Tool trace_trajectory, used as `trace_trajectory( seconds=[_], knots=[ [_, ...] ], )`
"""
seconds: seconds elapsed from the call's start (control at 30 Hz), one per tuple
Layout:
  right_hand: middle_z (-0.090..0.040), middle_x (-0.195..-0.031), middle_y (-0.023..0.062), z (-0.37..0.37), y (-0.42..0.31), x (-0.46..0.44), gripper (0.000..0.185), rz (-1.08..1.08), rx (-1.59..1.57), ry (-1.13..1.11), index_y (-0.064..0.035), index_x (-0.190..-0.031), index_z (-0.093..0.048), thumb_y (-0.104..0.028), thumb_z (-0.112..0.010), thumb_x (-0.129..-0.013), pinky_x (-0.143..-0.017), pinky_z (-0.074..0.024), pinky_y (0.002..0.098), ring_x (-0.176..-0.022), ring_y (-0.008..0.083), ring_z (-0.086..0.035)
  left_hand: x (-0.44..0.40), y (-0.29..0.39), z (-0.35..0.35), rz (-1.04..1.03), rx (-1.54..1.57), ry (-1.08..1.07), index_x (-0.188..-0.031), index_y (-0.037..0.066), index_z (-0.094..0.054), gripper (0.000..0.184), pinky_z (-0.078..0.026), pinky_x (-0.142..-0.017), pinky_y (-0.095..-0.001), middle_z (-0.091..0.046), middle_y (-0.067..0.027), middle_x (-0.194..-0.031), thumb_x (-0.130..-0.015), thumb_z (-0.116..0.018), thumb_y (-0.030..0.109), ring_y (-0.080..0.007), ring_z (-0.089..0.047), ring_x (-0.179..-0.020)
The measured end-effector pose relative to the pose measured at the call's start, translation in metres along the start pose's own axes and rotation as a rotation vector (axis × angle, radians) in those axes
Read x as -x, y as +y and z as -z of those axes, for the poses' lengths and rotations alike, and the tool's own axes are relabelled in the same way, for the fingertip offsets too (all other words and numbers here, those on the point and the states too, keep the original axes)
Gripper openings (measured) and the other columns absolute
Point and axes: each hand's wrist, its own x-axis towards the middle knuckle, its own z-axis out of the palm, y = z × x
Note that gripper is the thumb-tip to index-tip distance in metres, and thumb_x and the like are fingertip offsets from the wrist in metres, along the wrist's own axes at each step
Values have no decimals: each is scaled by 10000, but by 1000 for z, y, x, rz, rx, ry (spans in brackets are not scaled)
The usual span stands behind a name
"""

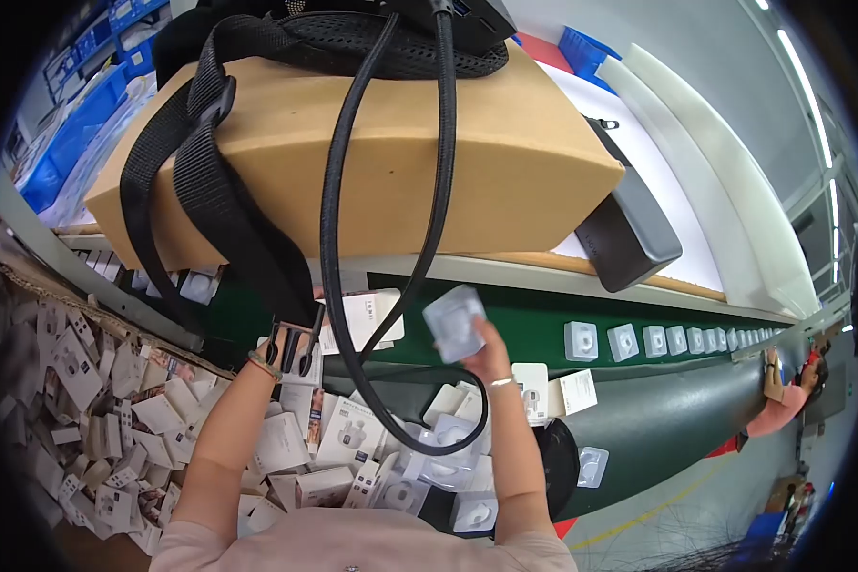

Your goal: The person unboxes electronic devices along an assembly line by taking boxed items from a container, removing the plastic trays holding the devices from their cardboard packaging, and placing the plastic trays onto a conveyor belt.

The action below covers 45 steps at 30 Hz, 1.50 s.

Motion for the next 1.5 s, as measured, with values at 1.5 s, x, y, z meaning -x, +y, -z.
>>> trace_trajectory(
  seconds=[1.5],
  knots=[
    [-658,-997,105,86,238,511,443,104,36,1467,-30,-1079,-619,-427,-573,-887,-641,-534,337,-818,212,-650,208,124,-182,-619,-545,-1016,-1099,31,-578,421,-443,-905,-422,-552,-160,-1117,-692,-681,-8,-359,-512,-1088]
  ],
)
